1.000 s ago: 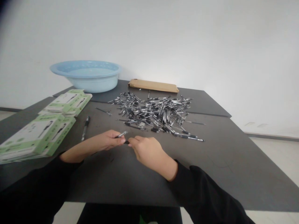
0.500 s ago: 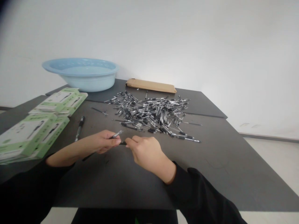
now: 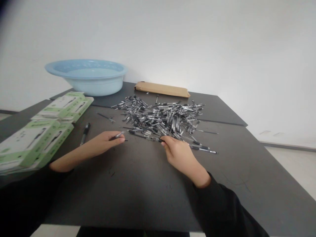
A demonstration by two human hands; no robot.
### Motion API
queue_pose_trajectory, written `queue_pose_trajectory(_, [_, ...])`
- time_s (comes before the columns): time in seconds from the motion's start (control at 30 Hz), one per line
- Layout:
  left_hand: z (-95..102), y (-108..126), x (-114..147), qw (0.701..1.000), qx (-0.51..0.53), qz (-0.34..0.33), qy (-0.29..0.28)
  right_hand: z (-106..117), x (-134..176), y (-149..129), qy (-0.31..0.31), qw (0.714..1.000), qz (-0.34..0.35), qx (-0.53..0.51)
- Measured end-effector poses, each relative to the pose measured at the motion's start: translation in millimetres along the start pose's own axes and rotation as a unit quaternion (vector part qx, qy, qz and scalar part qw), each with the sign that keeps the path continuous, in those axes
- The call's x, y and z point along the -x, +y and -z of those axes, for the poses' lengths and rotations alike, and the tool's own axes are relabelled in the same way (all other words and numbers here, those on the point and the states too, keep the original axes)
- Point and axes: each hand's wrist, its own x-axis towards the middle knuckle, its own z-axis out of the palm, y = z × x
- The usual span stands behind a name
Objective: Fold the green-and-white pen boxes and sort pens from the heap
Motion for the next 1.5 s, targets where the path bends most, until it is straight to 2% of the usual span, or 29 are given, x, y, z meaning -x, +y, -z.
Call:
queue_pose_trajectory(0.3, [-24.9, 27, -18, 0.998, -0.047, -0.017, 0.024, 10, -7, 12, -0.065, 0.995, -0.002, 0.075])
queue_pose_trajectory(0.53, [-38.3, 22, -24, 0.997, -0.061, -0.020, 0.037, 18, -7, 7, -0.110, 0.986, -0.029, 0.124])
queue_pose_trajectory(0.73, [-42.4, 20, -24, 0.995, -0.080, -0.023, 0.048, 21, -8, -4, -0.123, 0.981, -0.051, 0.140])
queue_pose_trajectory(0.93, [-47.4, 13, -27, 0.992, -0.113, -0.013, 0.050, 15, -9, -3, -0.121, 0.983, -0.041, 0.134])
queue_pose_trajectory(1.2, [-58.9, 23, -21, 0.985, -0.125, -0.040, 0.113, 14, -10, -2, -0.120, 0.986, -0.028, 0.109])
queue_pose_trajectory(1.5, [-80.3, 39, -25, 0.973, -0.205, -0.071, 0.074, 9, -8, -12, -0.102, 0.992, -0.002, 0.072])
